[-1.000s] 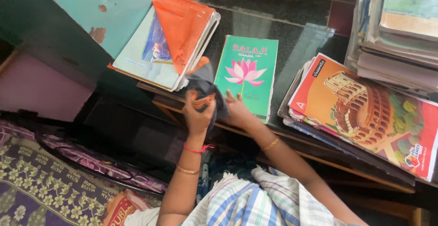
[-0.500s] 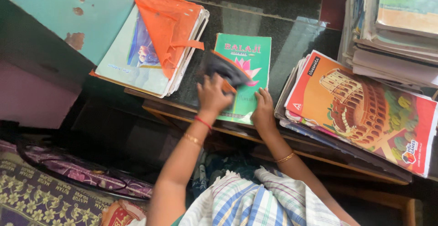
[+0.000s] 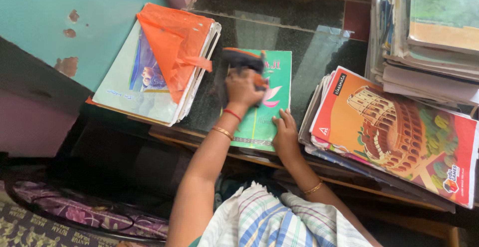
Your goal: The person wipes various notebooks and a textbook using a cloth, moving them between stacks on a desk one by one.
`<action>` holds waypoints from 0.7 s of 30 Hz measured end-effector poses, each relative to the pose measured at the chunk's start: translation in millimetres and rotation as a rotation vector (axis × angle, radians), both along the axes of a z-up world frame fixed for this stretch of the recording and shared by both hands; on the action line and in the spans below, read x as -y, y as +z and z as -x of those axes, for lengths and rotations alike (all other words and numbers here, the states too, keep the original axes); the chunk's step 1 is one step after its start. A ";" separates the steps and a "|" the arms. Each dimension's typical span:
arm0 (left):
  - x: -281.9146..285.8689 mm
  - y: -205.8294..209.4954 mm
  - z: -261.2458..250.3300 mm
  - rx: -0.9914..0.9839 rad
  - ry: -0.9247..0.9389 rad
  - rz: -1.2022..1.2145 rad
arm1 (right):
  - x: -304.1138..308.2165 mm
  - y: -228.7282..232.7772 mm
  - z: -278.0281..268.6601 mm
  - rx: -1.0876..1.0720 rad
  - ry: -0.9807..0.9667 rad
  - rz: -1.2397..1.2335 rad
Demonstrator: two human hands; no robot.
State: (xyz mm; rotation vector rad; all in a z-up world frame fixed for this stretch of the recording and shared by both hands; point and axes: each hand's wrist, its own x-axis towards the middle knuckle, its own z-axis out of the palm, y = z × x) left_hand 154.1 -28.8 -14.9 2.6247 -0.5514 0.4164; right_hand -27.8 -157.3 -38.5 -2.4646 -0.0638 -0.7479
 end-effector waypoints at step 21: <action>-31.4 15.2 44.5 -0.202 -0.079 0.013 | -1.9 5.4 5.0 0.026 0.007 -0.048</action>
